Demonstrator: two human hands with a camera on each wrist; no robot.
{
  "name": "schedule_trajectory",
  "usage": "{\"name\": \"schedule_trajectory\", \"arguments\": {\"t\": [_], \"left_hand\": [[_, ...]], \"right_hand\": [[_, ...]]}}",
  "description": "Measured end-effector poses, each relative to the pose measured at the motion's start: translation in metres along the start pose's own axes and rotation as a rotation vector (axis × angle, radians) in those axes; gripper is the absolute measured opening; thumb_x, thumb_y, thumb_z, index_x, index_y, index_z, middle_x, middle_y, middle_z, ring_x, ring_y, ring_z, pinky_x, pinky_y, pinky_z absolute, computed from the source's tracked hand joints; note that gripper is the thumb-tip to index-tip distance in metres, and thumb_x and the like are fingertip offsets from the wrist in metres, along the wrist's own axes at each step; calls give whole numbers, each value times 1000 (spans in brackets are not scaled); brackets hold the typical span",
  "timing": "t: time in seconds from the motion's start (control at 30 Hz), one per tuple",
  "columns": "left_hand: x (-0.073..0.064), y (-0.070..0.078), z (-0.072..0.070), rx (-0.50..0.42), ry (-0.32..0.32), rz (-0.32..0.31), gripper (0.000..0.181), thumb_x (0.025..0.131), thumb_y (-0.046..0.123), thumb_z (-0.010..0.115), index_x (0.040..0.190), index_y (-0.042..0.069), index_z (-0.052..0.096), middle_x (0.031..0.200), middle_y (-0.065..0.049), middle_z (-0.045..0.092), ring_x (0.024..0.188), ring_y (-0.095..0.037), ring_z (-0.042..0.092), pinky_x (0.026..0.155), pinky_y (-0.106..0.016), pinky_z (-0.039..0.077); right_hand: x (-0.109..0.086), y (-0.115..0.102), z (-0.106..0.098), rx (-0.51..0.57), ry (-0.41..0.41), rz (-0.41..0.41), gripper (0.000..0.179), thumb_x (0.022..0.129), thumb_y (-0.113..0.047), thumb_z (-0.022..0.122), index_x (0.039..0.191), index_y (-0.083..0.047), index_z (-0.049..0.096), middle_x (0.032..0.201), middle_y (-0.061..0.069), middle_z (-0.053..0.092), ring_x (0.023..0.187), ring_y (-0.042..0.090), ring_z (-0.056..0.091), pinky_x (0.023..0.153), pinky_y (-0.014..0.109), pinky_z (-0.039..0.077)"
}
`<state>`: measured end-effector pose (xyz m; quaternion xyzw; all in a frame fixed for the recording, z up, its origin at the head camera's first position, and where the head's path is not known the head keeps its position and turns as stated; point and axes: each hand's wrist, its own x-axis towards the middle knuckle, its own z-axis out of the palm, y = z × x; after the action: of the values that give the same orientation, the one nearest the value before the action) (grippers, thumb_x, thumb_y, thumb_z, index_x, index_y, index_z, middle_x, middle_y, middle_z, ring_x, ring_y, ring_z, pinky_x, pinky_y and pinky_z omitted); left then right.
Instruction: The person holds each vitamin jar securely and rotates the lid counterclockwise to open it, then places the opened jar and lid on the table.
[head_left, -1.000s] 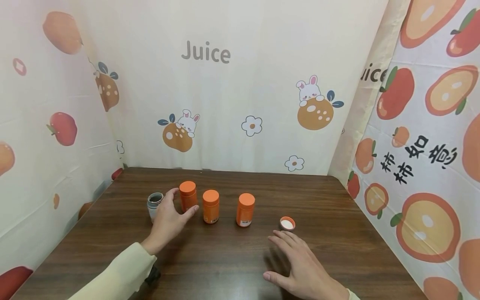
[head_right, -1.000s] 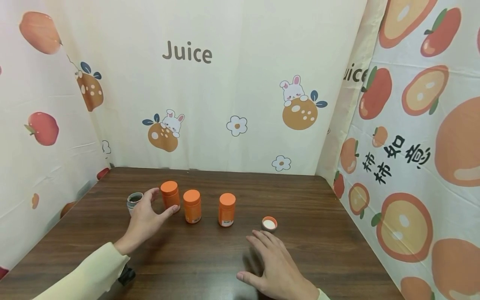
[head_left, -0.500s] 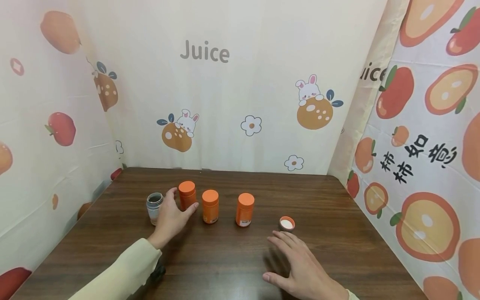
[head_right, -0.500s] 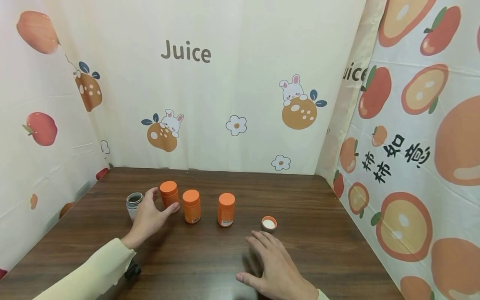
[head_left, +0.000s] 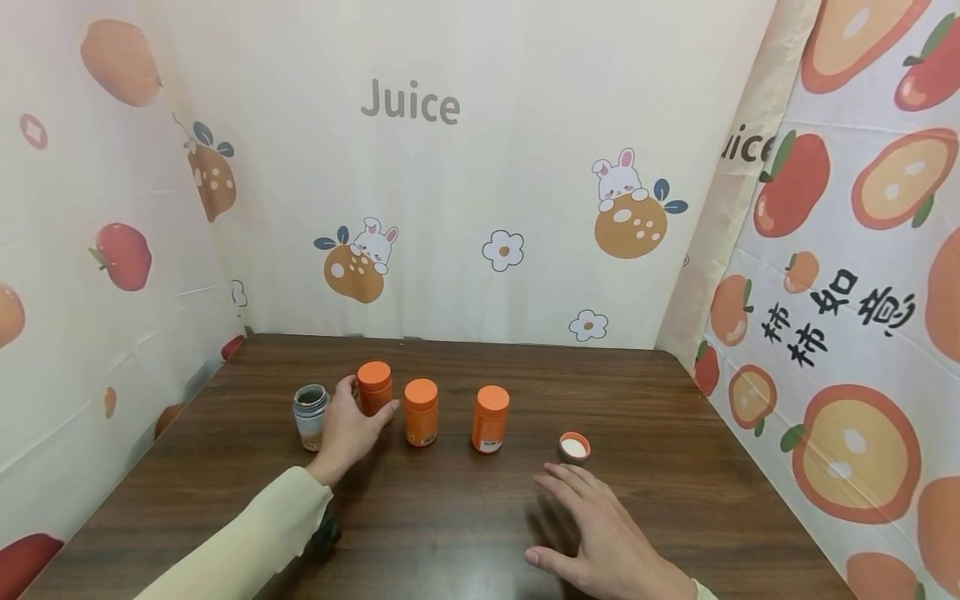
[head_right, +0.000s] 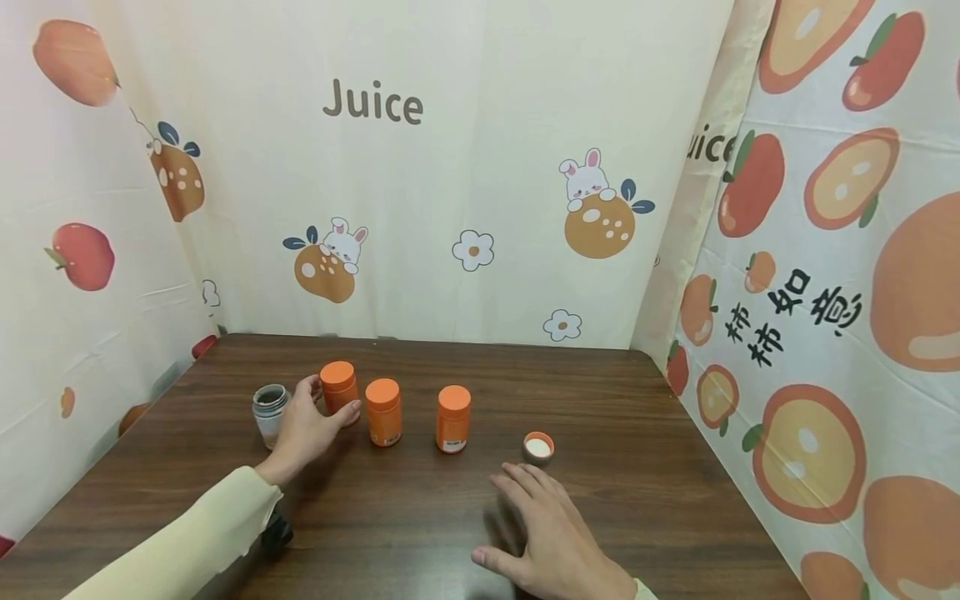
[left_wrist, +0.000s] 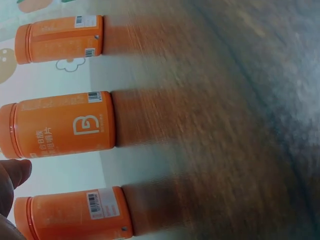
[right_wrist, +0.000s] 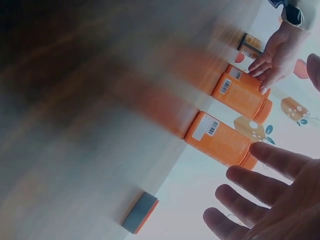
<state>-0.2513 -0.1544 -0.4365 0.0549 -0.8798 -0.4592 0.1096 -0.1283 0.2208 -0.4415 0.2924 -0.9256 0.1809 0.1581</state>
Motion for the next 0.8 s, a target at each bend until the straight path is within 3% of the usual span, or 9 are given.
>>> {"name": "schedule_trajectory", "arguments": {"t": [0.33, 0.6, 0.8], "left_hand": [[8, -2, 3, -47, -4, -28, 88, 94, 29, 76, 154, -7, 23, 155, -33, 34, 142, -48, 38, 114, -59, 32], [14, -5, 7, -25, 10, -65, 85, 95, 30, 74, 154, -6, 25, 155, -33, 37, 141, -46, 40, 113, -58, 33], [16, -6, 8, -2, 10, -63, 84, 96, 29, 74, 154, -7, 25, 152, -33, 40, 139, -47, 43, 112, -59, 34]], "right_hand": [[-1, 0, 0, -5, 7, -11, 79, 82, -71, 71, 144, -23, 58, 150, -2, 52, 138, 28, 49, 102, 56, 45], [-2, 1, 0, -15, 21, -27, 79, 82, -71, 72, 143, -22, 59, 149, -1, 53, 138, 26, 49, 101, 55, 46], [-2, 2, 1, -2, -8, 5, 78, 82, -69, 74, 143, -22, 59, 150, -2, 53, 138, 27, 48, 102, 56, 46]]}}
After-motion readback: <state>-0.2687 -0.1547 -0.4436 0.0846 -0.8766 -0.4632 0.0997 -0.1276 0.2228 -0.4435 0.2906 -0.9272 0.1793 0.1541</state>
